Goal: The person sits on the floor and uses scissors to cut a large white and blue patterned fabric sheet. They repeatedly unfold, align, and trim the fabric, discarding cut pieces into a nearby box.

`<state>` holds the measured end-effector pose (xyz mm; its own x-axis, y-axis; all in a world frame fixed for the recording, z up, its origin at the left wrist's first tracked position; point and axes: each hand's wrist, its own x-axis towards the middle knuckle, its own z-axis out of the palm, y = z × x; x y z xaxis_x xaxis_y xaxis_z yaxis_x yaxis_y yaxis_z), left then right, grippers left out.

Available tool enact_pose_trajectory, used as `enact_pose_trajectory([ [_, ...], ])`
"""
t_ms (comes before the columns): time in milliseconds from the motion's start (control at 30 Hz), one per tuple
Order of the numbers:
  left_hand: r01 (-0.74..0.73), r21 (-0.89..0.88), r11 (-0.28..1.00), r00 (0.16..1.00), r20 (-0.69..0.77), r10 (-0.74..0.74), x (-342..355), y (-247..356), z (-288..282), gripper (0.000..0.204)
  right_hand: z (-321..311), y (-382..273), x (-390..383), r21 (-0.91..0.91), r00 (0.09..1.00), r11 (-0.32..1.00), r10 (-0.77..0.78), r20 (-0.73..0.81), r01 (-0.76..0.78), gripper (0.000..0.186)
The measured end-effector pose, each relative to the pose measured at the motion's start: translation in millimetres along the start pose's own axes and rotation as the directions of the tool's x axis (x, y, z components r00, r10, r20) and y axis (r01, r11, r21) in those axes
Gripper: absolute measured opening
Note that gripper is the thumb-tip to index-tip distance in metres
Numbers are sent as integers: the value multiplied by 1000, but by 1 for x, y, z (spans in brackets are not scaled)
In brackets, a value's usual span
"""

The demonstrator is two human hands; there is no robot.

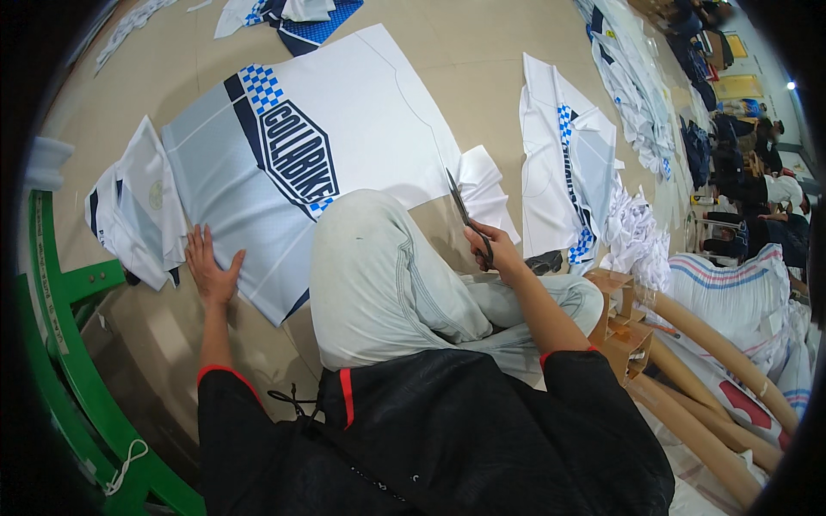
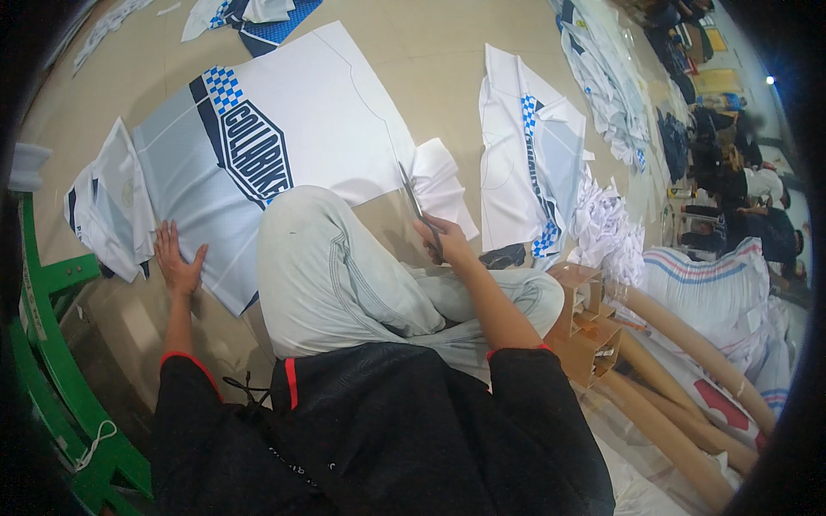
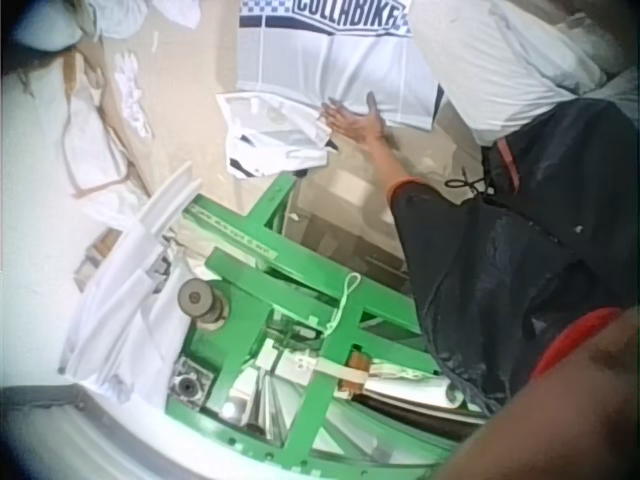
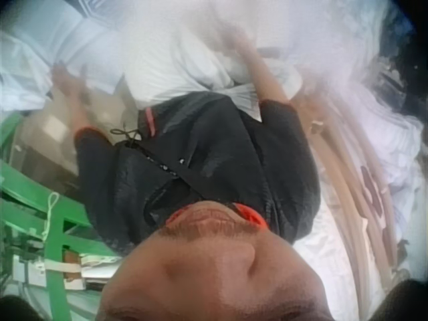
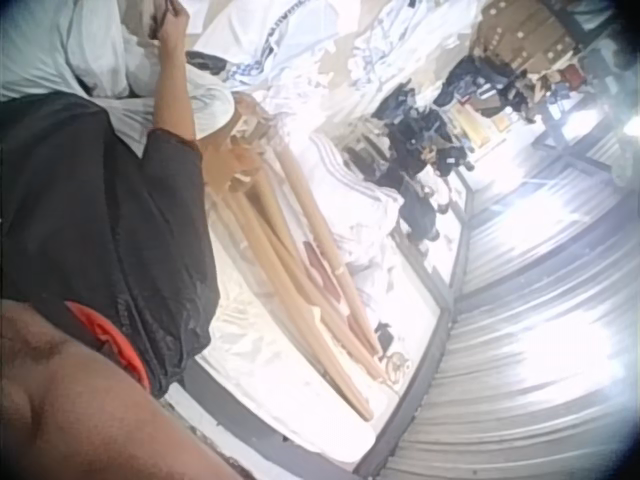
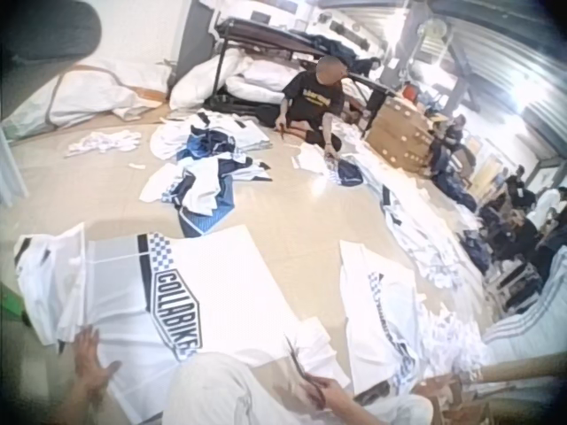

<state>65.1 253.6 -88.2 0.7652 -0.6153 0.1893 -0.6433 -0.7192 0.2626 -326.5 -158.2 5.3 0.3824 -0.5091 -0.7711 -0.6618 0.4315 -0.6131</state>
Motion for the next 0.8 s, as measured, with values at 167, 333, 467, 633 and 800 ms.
enact_pose_trajectory([
  [167,-20,-5,1000,1000,-6,20,2,-1,-2,92,-11,1,-10,-38,1000,999,-27,-5,27,71],
  [333,-5,3,1000,999,33,4,3,0,-4,93,-14,1,-9,-36,1000,999,-6,-2,6,79],
  [467,-28,-7,1000,1000,13,28,2,-2,-4,94,-7,4,-4,-45,999,999,-5,38,7,80],
  [633,-48,-21,999,999,-22,48,1,-1,-4,94,-5,16,8,-14,996,1000,-21,86,22,77],
  [800,-51,-17,999,998,-29,50,0,-2,-3,93,3,19,18,-6,991,996,-85,106,86,62],
])
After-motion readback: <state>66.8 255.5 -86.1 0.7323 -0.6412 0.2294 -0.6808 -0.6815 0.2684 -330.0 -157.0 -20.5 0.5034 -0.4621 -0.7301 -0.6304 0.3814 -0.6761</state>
